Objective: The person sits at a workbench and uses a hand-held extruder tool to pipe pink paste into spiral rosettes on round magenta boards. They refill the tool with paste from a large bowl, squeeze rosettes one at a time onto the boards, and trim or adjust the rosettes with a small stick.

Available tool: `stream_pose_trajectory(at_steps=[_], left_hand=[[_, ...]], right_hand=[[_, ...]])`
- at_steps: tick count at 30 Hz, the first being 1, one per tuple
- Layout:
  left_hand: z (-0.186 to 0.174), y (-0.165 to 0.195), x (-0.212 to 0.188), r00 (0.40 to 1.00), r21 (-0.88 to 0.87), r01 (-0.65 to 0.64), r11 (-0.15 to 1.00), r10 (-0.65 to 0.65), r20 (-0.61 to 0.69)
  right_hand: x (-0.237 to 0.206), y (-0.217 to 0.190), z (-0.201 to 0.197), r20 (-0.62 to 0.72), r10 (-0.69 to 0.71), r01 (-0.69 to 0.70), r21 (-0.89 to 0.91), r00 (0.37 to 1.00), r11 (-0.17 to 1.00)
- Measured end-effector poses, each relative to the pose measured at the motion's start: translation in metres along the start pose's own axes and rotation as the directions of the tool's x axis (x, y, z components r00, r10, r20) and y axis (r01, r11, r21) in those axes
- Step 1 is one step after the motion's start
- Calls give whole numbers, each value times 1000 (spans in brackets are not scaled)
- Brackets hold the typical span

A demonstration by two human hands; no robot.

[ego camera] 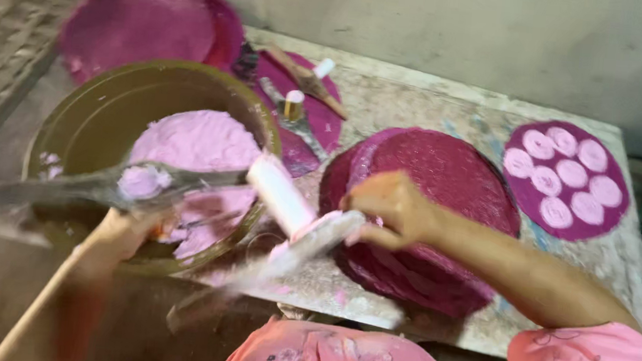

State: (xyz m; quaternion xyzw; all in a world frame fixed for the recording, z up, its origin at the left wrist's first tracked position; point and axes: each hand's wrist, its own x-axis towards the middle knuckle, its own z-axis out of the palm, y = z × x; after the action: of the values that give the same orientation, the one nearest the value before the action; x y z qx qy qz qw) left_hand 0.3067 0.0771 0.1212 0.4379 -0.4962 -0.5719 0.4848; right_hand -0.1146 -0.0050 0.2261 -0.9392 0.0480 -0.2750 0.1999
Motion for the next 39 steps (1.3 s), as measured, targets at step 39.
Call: stream_pose_trajectory(at_steps=[39], left_hand=[[-71, -21, 16, 971, 206, -207, 956, 226, -74]], right_hand=[[190, -20, 199, -661, 425, -646, -119, 619, 754]])
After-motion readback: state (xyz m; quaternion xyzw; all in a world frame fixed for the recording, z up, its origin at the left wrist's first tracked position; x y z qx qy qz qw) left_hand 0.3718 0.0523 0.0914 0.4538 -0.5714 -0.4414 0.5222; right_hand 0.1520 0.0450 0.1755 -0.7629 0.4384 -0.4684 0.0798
